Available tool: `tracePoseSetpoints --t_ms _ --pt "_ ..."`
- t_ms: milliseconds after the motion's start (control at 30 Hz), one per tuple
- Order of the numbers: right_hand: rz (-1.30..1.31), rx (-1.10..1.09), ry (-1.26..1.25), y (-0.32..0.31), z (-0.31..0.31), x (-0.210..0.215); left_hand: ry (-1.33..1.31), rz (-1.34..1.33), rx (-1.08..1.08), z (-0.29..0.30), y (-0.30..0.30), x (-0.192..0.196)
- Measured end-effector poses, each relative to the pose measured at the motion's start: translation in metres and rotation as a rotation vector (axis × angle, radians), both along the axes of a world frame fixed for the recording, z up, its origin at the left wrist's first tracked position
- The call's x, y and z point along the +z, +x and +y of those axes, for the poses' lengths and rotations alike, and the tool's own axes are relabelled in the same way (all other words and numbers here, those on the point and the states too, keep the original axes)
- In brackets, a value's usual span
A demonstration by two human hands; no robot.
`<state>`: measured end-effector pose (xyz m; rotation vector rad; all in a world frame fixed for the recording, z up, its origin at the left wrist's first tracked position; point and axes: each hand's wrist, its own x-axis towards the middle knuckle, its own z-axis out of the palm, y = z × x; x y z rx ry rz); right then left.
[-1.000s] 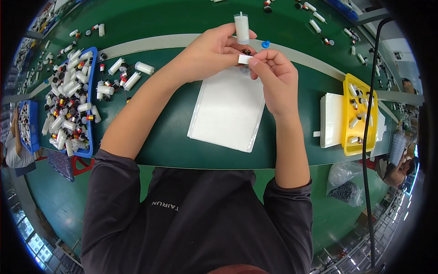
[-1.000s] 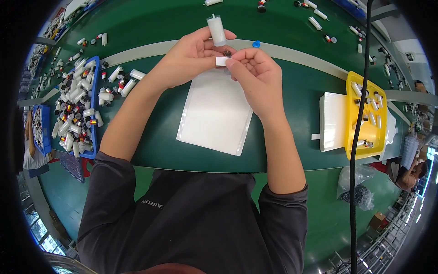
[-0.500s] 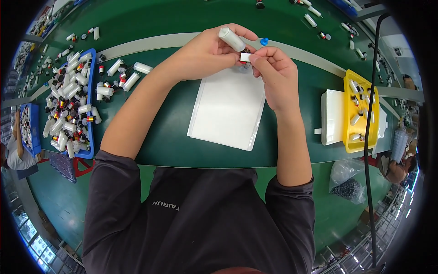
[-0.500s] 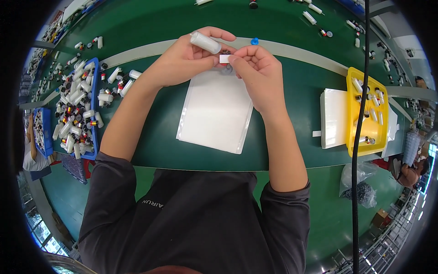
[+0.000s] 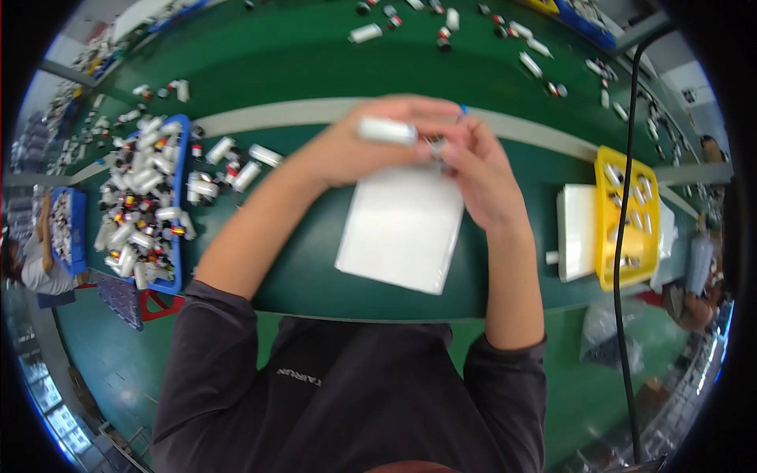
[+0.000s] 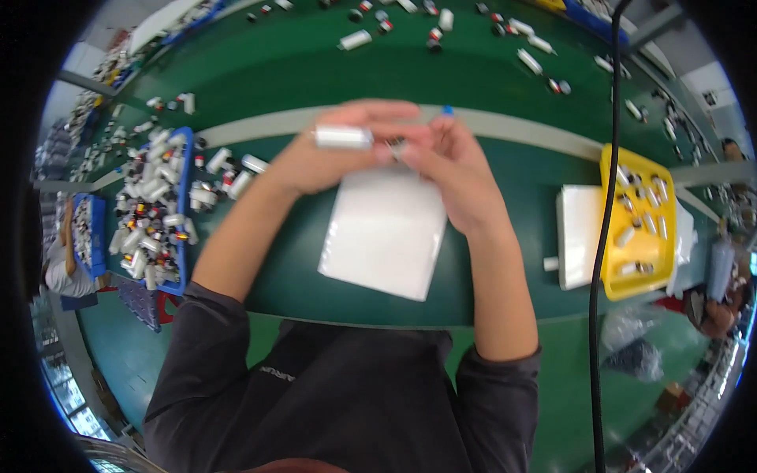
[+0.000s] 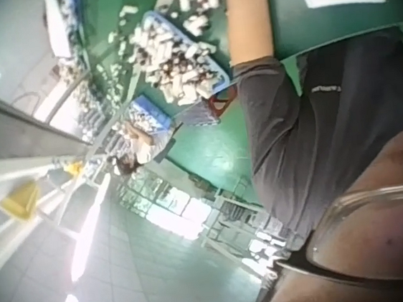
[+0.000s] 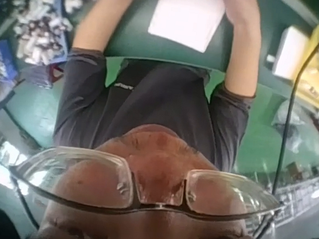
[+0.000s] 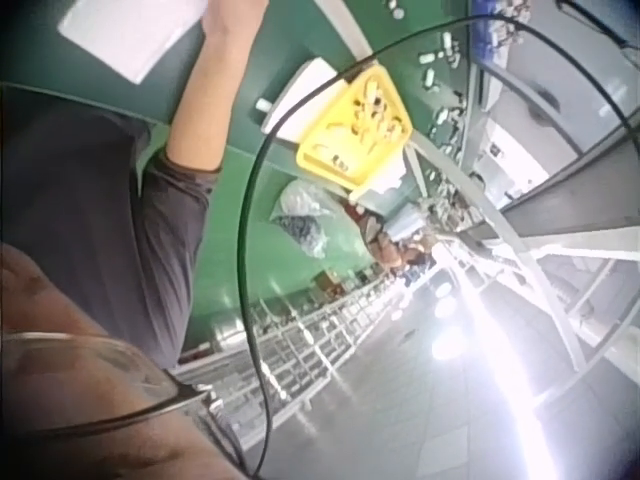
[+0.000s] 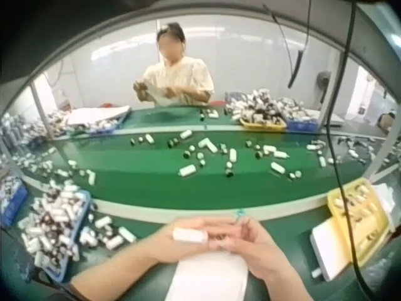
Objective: The person assembles small plastic components by hand on a production line.
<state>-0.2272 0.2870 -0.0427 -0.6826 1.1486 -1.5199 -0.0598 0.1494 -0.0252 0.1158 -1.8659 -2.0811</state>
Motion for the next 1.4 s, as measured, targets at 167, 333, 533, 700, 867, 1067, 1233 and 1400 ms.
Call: tracePoseSetpoints --t_ms 167,333,533,700,867,1067,1233,1400 --pt "-0.228 0.044 -0.101 0.009 0.006 -0.002 0.177 0.064 -0.048 0.01 -0.002 0.007" --pt "0.325 -0.332 0.006 -0.006 0.012 -0.001 -0.441 -0.289 0.533 -0.093 0.023 0.017" --pt "0.627 -0.387 -0.027 0.006 0.003 -0.003 -1.127 -0.936 0.742 -0.232 0.062 -0.019" --pt "1.069 -0.069 -0.047 0.041 -0.01 -0.004 -1.222 -0.617 0.701 -0.227 0.002 -0.067" --pt "1.399 0.06 -0.066 0.061 -0.012 -0.027 -1.068 -0.623 0.714 -0.175 -0.028 -0.049" --pt "1.32 0.055 -0.027 0.053 -0.008 -0.025 -0.381 -0.054 0.809 -0.161 -0.008 -0.01" --pt "1.265 0.091 0.015 0.052 -0.011 -0.018 0.541 0.169 0.726 -0.113 0.0 0.016" --pt "1.294 0.12 0.054 0.055 -0.014 -0.017 1.085 0.191 0.55 -0.089 0.0 0.008"
